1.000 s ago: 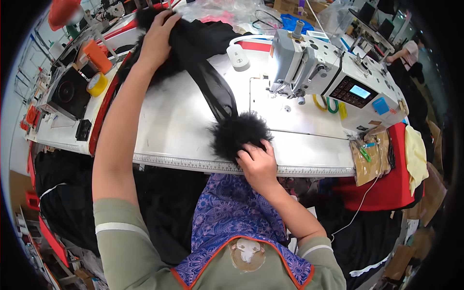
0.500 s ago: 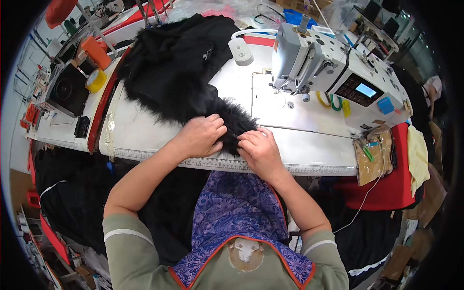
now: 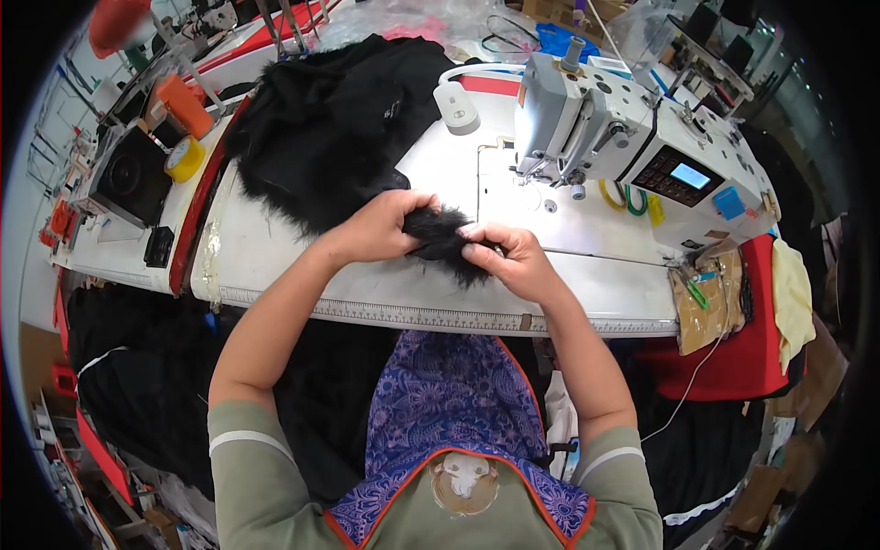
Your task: Sewing a black furry trim onto a fabric garment piece using an industrial sewing machine.
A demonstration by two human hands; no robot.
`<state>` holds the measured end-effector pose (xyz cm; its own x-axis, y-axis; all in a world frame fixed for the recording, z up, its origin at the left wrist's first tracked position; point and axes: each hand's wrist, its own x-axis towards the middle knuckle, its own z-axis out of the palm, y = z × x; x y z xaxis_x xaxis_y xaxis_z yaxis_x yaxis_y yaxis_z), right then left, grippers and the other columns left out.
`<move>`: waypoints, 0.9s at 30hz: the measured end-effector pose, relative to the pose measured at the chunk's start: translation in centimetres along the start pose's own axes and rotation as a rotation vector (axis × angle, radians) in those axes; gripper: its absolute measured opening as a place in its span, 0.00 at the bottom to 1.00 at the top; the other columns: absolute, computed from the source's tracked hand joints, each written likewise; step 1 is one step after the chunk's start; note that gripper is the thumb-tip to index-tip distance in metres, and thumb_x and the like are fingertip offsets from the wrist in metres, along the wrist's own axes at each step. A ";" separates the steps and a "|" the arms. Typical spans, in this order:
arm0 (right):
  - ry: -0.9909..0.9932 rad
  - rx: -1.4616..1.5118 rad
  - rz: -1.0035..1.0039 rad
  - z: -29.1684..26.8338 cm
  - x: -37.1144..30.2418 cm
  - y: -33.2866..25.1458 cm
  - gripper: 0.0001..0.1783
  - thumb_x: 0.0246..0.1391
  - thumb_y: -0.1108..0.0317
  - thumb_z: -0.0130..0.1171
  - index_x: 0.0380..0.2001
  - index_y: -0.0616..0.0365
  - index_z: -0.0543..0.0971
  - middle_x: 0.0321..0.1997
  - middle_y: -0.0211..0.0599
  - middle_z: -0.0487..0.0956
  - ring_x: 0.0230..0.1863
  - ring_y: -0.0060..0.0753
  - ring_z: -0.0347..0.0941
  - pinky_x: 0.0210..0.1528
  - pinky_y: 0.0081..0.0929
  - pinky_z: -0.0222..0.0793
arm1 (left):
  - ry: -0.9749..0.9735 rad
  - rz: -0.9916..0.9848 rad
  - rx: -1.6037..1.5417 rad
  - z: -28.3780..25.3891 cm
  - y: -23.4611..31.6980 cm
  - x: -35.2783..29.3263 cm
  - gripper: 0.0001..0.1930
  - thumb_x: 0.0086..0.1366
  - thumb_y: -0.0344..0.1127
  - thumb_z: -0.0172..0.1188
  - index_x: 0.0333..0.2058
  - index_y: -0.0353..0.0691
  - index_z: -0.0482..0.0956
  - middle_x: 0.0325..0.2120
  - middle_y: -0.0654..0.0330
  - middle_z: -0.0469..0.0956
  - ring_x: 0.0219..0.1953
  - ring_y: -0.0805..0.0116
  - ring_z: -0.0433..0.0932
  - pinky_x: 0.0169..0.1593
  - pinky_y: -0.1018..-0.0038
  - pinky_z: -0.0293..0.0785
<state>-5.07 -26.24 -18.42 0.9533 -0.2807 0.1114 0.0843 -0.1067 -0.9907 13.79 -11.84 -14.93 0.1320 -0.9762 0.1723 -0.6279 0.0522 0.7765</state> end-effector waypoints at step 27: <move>-0.092 1.023 -0.169 -4.4 -1.2 -1.3 0.26 0.62 0.61 0.55 0.58 0.66 0.67 0.53 0.44 0.77 0.53 0.37 0.75 0.58 0.35 0.72 | -0.249 0.039 0.563 -1.2 -5.6 -2.1 0.16 0.49 0.39 0.67 0.36 0.39 0.81 0.26 0.59 0.79 0.40 0.56 0.76 0.61 0.63 0.63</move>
<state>-7.63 -29.96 -16.88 0.9210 -0.2591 0.2907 0.3835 0.7339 -0.5606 17.97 -9.85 -18.89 -0.0397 -0.9992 -0.0050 -0.9462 0.0360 0.3214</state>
